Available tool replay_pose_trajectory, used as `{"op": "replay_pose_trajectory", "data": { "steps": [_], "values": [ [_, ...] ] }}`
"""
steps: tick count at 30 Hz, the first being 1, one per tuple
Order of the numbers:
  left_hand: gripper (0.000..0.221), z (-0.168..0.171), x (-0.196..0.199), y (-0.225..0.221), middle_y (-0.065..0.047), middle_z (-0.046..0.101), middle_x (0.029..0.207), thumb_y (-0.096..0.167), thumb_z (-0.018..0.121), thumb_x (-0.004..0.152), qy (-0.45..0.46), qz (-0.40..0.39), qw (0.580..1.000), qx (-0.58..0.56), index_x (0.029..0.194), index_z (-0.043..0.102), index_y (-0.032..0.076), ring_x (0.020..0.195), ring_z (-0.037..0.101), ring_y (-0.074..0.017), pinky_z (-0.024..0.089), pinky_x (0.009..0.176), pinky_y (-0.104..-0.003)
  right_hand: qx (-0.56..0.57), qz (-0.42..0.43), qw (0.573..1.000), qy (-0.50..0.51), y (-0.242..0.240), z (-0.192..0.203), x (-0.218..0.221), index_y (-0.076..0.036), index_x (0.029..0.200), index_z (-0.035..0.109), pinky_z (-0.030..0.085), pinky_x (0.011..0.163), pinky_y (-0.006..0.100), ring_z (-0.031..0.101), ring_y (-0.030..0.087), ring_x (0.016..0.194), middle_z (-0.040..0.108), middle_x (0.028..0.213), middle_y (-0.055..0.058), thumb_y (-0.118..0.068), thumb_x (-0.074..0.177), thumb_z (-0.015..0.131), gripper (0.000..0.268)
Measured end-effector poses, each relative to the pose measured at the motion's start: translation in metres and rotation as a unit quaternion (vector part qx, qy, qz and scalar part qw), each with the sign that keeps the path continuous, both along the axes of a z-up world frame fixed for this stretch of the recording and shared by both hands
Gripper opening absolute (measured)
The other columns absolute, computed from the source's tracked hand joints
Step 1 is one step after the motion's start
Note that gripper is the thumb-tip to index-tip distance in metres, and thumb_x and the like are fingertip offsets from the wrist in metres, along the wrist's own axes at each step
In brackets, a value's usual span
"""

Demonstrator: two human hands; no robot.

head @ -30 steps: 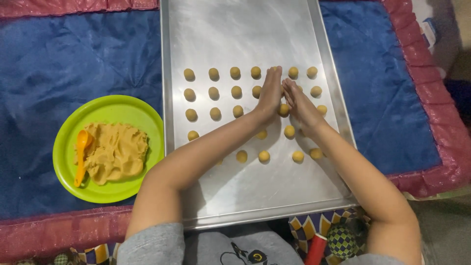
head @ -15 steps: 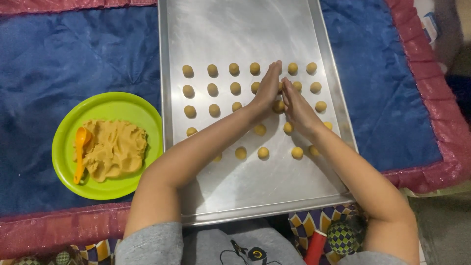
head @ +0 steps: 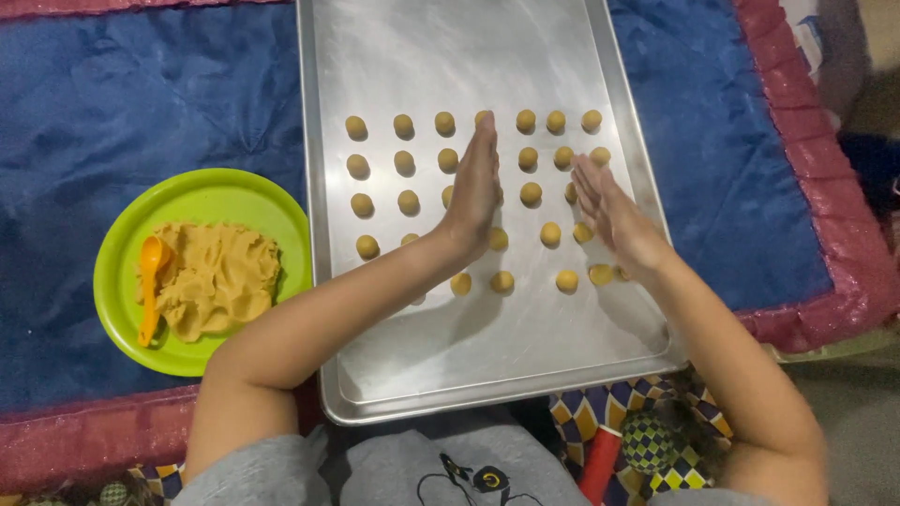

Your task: Arranging and aligning small dough balls into neat rows on a metal baking tray.

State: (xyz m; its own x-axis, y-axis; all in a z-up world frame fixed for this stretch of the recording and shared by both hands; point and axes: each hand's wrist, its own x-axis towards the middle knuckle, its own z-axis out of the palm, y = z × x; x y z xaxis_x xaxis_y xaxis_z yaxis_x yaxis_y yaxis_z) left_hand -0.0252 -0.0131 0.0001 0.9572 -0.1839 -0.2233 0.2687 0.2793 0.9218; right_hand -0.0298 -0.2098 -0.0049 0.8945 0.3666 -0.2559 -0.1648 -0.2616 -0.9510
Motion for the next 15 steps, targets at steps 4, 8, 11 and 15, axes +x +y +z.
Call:
{"op": "replay_pose_trajectory", "data": {
  "steps": [4, 8, 11, 15],
  "values": [
    [0.087, 0.015, -0.014, 0.012, -0.023, -0.004, 0.167, 0.067, 0.008, 0.095, -0.012, -0.012, 1.000, 0.015, 0.160, 0.001, 0.009, 0.154, -0.002, -0.0368, 0.003, 0.122, -0.055, -0.010, 0.032, 0.998, 0.045, -0.004, -0.009, -0.023, -0.004, 0.161, -0.003, 0.002, 0.123, 0.053, -0.004, 0.040, 0.153, -0.008, 0.169, 0.020, -0.059, 0.103, 0.010, 0.081],
    [0.086, -0.001, -0.020, 0.005, -0.019, -0.004, 0.168, 0.065, 0.011, 0.096, 0.068, -0.048, 0.997, -0.002, 0.160, 0.000, 0.009, 0.154, -0.001, -0.0330, 0.002, 0.123, -0.049, -0.030, 0.046, 0.997, 0.051, -0.002, -0.014, -0.029, -0.006, 0.161, -0.003, 0.007, 0.123, 0.050, 0.000, 0.039, 0.154, -0.005, 0.169, 0.021, -0.059, 0.103, 0.013, 0.081],
    [0.086, -0.016, -0.019, -0.008, -0.017, -0.006, 0.168, 0.064, 0.013, 0.097, 0.094, -0.075, 0.993, -0.011, 0.160, -0.004, 0.009, 0.154, -0.003, -0.0295, 0.002, 0.124, -0.045, -0.033, 0.046, 0.997, 0.059, 0.002, -0.013, -0.033, -0.007, 0.162, -0.002, 0.008, 0.124, 0.050, 0.001, 0.039, 0.154, -0.004, 0.169, 0.021, -0.057, 0.103, 0.014, 0.078],
    [0.086, -0.035, -0.016, -0.019, -0.019, -0.009, 0.167, 0.064, 0.015, 0.098, 0.101, -0.104, 0.989, -0.026, 0.160, -0.007, 0.007, 0.154, -0.005, -0.0288, 0.000, 0.124, -0.044, -0.026, 0.054, 0.997, 0.057, -0.003, -0.021, -0.034, -0.007, 0.162, 0.000, 0.010, 0.124, 0.048, 0.003, 0.039, 0.153, -0.002, 0.169, 0.021, -0.054, 0.105, 0.018, 0.076]
  ]
}}
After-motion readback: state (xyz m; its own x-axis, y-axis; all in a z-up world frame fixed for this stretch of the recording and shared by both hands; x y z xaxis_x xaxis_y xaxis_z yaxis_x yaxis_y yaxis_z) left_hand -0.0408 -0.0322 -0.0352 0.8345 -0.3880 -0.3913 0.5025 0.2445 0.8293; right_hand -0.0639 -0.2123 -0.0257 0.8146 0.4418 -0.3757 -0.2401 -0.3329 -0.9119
